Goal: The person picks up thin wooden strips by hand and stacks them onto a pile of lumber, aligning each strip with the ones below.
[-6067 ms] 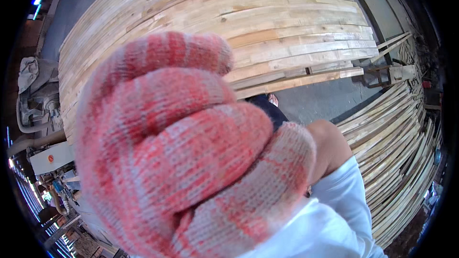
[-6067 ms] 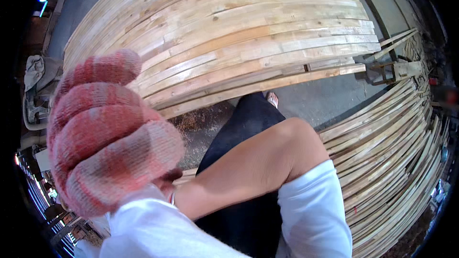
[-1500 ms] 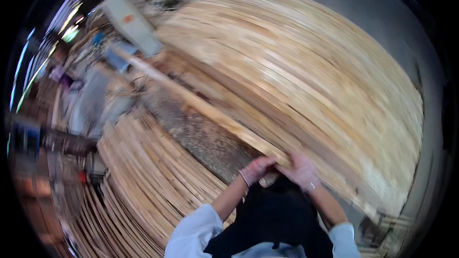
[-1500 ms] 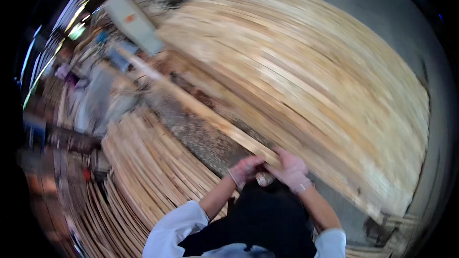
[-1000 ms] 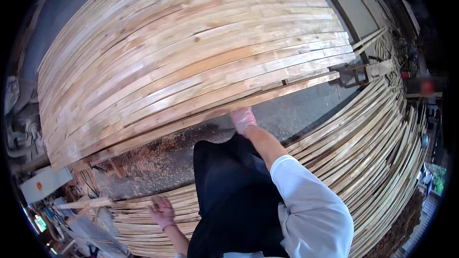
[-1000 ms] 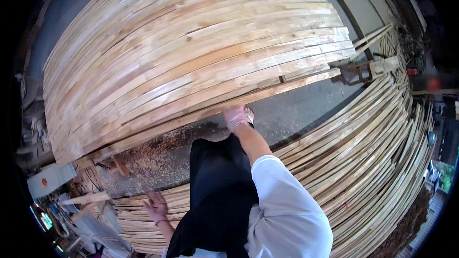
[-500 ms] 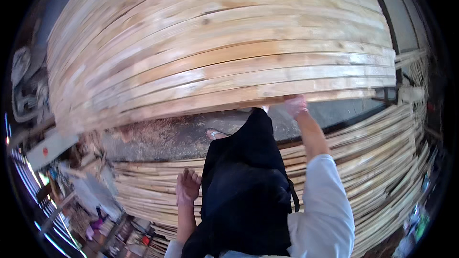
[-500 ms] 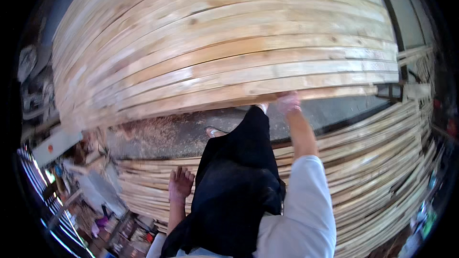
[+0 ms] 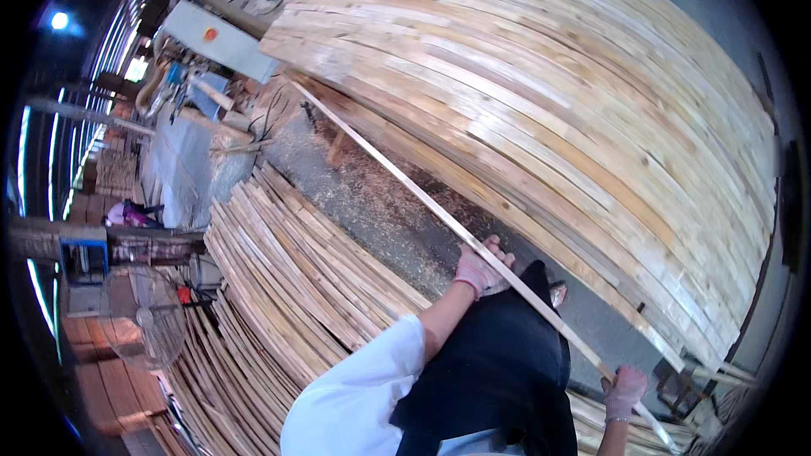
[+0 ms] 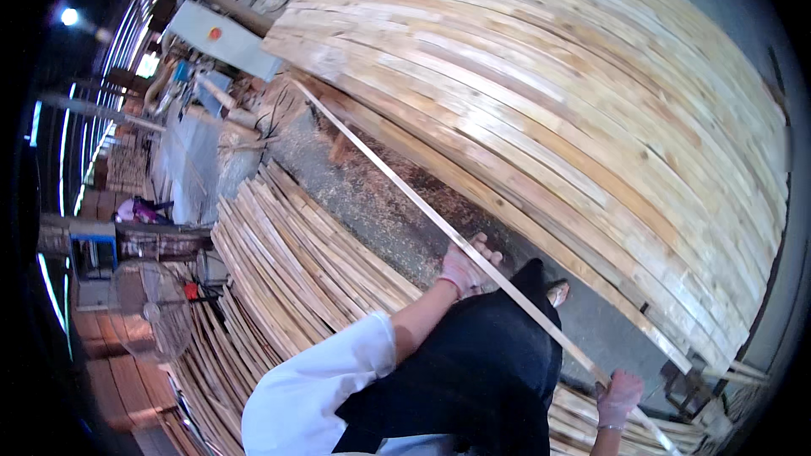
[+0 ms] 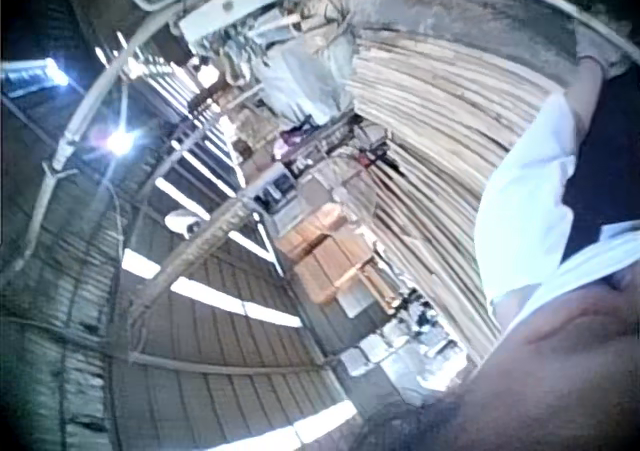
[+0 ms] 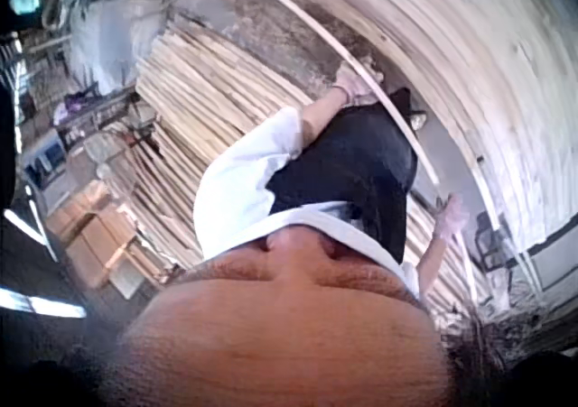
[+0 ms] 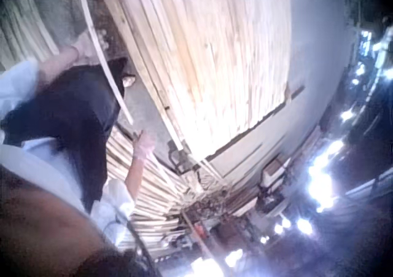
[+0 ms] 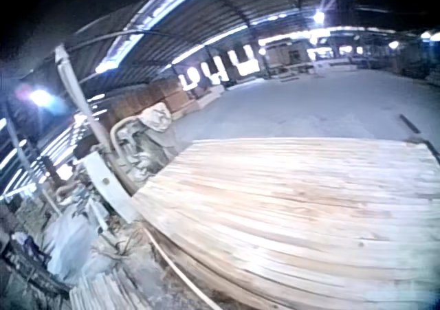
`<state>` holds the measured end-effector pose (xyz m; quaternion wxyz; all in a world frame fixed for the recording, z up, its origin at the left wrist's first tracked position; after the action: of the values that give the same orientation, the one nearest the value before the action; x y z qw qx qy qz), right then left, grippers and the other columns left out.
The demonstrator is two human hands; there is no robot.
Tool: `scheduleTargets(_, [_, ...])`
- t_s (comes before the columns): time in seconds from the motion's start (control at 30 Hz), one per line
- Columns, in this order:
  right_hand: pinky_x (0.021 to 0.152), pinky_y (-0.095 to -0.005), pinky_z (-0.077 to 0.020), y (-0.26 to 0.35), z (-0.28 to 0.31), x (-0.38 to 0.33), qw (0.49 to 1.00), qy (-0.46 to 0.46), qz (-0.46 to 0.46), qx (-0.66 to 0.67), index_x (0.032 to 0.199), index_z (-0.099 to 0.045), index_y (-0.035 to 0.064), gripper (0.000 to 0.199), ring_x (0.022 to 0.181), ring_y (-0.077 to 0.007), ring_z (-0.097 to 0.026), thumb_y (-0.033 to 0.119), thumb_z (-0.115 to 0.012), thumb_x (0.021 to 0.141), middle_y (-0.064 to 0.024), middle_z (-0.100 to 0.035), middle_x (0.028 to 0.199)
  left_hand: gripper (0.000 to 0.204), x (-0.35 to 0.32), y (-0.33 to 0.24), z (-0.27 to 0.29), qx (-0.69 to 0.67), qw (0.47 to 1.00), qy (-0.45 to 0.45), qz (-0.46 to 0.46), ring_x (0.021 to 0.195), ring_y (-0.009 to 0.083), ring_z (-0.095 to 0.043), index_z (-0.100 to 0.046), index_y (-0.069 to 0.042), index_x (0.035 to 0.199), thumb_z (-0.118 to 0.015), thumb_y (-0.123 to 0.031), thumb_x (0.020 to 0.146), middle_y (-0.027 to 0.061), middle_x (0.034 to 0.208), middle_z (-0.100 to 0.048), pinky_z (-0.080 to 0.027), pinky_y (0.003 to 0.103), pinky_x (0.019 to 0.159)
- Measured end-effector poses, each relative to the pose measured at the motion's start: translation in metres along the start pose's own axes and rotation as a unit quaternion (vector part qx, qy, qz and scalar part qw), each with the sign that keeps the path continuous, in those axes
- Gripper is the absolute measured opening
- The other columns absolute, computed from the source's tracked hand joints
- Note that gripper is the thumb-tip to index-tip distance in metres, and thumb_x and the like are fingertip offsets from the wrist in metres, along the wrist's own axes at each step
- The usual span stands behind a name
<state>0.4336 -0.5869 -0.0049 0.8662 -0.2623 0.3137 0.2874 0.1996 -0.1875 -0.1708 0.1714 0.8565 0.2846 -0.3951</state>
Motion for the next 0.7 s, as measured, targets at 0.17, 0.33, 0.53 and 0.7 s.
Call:
scheduleTargets(0.17, [0.087, -0.0406, -0.0441, 0.005, 0.027, -0.021, 0.983, -0.183, -0.005, 0.008, 0.091, -0.059, 0.0154, 0.049, 0.093, -0.0290, -0.059, 0.029, -0.089, 0.055, -0.0075, -0.059, 0.090, 0.040, -0.017, -0.021, -0.002, -0.063, 0.996, 0.049, 0.032, 0.049, 0.0197, -0.039, -0.062, -0.010, 0.077, -0.044, -0.043, 0.090, -0.0009, 0.050, -0.038, -0.041, 0.039, 0.069])
scheduleTargets(0.33, [0.085, -0.0433, -0.0437, 0.018, 0.057, -0.025, 0.918, -0.388, 0.076, 0.043, 0.088, -0.055, 0.0115, 0.038, 0.089, -0.0330, -0.056, 0.013, -0.074, 0.056, -0.0100, -0.056, 0.086, 0.042, -0.041, -0.048, -0.013, -0.061, 0.972, 0.227, -0.020, 0.053, 0.0193, -0.044, -0.066, -0.012, 0.078, -0.041, -0.044, 0.090, -0.0021, 0.052, -0.040, -0.039, 0.039, 0.072])
scheduleTargets(0.53, [0.071, -0.0469, -0.0479, 0.030, 0.046, 0.017, 0.875, -0.433, 0.185, 0.114, 0.095, -0.063, 0.0086, 0.035, 0.080, -0.0373, -0.060, 0.016, -0.071, 0.062, -0.0140, -0.061, 0.081, 0.056, -0.070, -0.053, -0.017, -0.134, 0.954, 0.265, -0.027, 0.055, 0.0267, -0.050, -0.065, -0.007, 0.078, -0.038, -0.053, 0.092, 0.0034, 0.053, -0.048, -0.048, 0.049, 0.084])
scheduleTargets(0.7, [0.089, -0.0426, -0.0503, 0.046, 0.002, 0.087, 0.951, -0.049, 0.157, 0.261, 0.105, -0.063, 0.0105, 0.058, 0.097, -0.0327, -0.065, 0.036, -0.088, 0.058, -0.0141, -0.068, 0.097, 0.066, -0.086, -0.083, -0.007, -0.026, 0.990, 0.061, -0.128, 0.072, 0.0285, -0.058, -0.061, -0.003, 0.105, -0.029, -0.060, 0.099, 0.0082, 0.077, -0.059, -0.049, 0.052, 0.090])
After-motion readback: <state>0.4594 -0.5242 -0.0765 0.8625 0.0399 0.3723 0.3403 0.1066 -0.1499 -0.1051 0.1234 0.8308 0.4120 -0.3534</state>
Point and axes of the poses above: each hand's wrist, its own x-axis towards the middle knuckle, its own z-axis out of the back of the hand, y = z × x, the point moved 9 cm from there along x, towards the middle knuckle
